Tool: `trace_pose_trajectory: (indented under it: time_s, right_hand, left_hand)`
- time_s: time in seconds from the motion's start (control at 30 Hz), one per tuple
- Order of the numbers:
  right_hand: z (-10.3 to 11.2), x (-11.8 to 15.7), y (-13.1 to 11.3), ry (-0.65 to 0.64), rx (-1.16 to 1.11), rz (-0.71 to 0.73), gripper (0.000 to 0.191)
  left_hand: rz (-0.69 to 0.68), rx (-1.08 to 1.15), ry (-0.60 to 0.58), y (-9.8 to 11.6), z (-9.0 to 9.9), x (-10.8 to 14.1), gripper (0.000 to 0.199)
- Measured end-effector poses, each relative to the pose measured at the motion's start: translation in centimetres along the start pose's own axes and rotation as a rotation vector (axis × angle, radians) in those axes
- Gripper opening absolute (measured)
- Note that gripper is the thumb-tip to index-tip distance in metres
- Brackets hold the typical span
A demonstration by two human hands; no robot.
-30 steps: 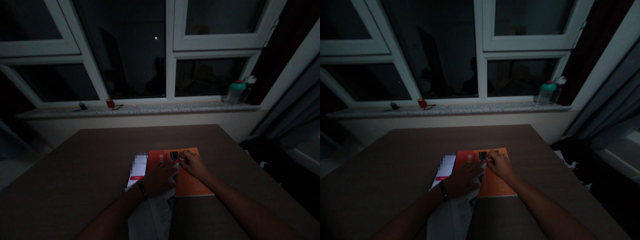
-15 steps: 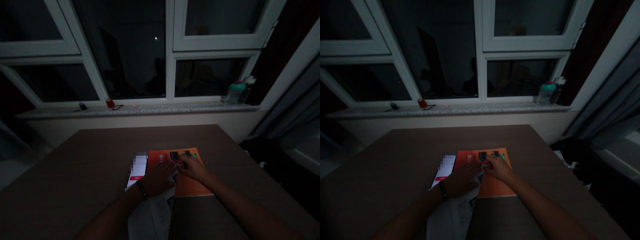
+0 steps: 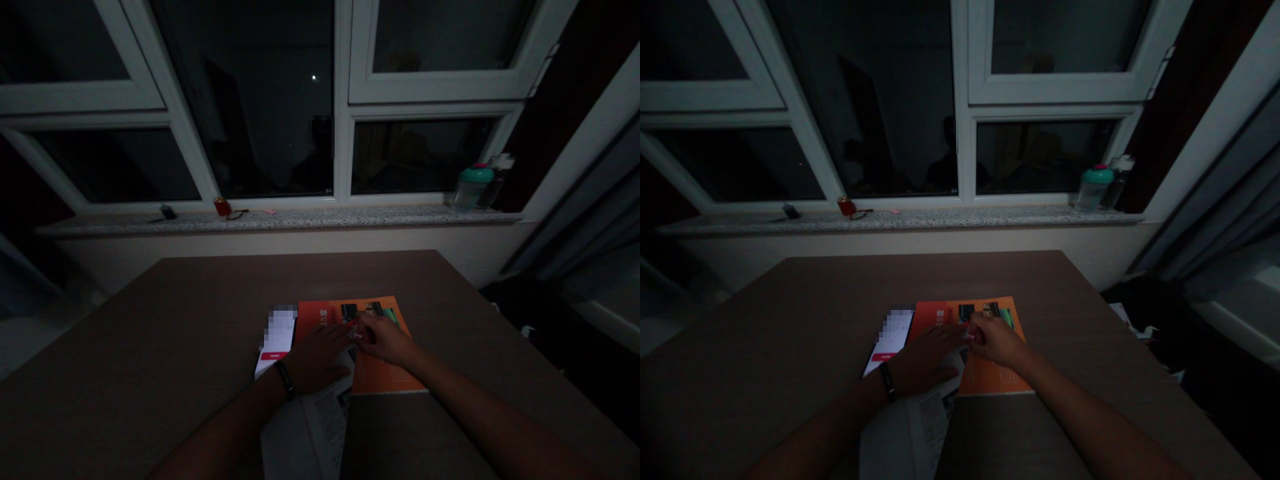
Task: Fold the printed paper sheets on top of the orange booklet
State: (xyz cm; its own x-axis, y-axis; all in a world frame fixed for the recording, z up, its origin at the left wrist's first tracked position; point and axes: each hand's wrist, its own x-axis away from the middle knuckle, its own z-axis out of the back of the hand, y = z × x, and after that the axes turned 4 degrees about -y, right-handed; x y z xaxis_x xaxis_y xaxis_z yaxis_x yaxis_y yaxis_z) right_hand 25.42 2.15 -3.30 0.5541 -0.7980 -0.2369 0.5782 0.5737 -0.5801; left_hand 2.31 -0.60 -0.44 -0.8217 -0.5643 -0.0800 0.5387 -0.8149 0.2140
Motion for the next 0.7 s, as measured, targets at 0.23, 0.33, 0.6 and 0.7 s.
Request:
trace_pose_trajectory:
  time_s: [0.23, 0.33, 0.6, 0.7]
  right_hand:
    - [0.3, -0.2, -0.1, 0.067, 0.058, -0.117, 0.01]
    - [0.5, -0.4, 0.2, 0.11, 0.081, -0.169, 0.008]
    - [0.2, -0.1, -0.7, -0.031, 0.04, -0.025, 0.014]
    - [0.0, -0.1, -0.7, -0.026, 0.057, -0.019, 0.013]
  left_hand:
    - [0.024, -0.015, -0.011, -0.2, -0.3, 0.0, 0.061]
    - [0.027, -0.016, -0.019, -0.3, -0.3, -0.1, 0.058]
    - [0.035, -0.011, -0.003, 0.0, -0.2, -0.1, 0.058]
    - [0.045, -0.034, 0.008, -0.2, -0.4, -0.1, 0.059]
